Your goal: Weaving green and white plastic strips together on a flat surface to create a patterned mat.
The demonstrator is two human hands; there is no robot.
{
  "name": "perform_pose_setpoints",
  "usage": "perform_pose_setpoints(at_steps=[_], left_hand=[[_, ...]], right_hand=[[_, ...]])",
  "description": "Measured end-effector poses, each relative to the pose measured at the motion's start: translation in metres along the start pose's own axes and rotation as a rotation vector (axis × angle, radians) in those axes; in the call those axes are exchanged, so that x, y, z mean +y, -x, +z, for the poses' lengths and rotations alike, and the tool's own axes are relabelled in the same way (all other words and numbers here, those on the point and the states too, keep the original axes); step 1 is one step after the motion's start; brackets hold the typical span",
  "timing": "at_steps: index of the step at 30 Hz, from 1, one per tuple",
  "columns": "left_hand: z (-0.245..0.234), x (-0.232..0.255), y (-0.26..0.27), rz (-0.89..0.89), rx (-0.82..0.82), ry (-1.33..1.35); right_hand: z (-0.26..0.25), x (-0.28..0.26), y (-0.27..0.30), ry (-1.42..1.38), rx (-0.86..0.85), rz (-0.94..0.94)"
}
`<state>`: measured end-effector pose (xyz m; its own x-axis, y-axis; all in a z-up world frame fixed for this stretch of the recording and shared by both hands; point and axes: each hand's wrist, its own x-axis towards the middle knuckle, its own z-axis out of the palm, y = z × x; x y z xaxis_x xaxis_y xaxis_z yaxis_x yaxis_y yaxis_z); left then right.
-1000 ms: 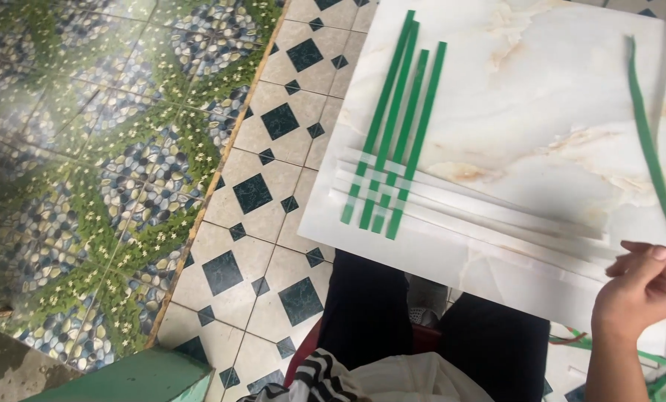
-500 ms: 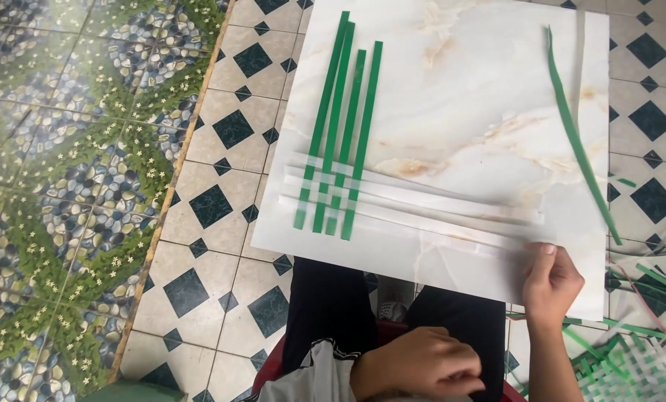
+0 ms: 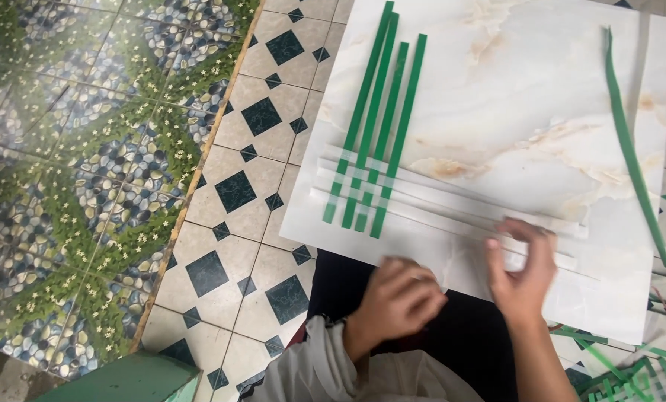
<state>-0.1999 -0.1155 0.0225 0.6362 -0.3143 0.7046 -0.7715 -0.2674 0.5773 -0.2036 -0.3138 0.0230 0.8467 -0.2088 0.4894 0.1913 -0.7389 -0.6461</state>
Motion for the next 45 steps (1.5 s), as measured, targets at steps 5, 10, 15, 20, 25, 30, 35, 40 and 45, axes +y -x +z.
perform_pose_setpoints(at_steps=[5, 10, 15, 20, 25, 30, 35, 40, 45], left_hand=[[-0.032, -0.069, 0.0, -0.198, 0.13, -0.237], [-0.063, -0.099, -0.04, -0.35, 0.076, -0.368], [-0.051, -0.125, -0.055, -0.212, -0.055, -0.439], [-0.042, -0.145, -0.047, -0.234, -0.067, -0.547], [-0.042, -0.148, -0.044, -0.242, -0.072, -0.56], [-0.04, -0.151, -0.042, -0.261, -0.093, -0.535], [-0.04, -0.152, -0.042, -0.27, -0.104, -0.53], [-0.044, -0.152, -0.042, -0.275, -0.107, -0.507], [-0.068, -0.148, -0.045, -0.4, 0.045, -0.255]], right_hand=[[0.038, -0.03, -0.038, -0.094, -0.212, -0.05], [0.083, -0.036, -0.05, -0.024, -0.336, -0.089], [0.113, -0.033, -0.045, 0.165, -0.274, -0.164], [0.12, -0.022, -0.041, 0.225, -0.284, -0.184], [0.12, -0.023, -0.041, 0.217, -0.312, -0.176], [0.126, -0.01, -0.037, 0.243, -0.318, -0.185], [0.126, -0.011, -0.038, 0.249, -0.338, -0.181], [0.123, -0.016, -0.04, 0.243, -0.367, -0.158], [0.115, -0.022, -0.039, 0.173, -0.352, -0.201]])
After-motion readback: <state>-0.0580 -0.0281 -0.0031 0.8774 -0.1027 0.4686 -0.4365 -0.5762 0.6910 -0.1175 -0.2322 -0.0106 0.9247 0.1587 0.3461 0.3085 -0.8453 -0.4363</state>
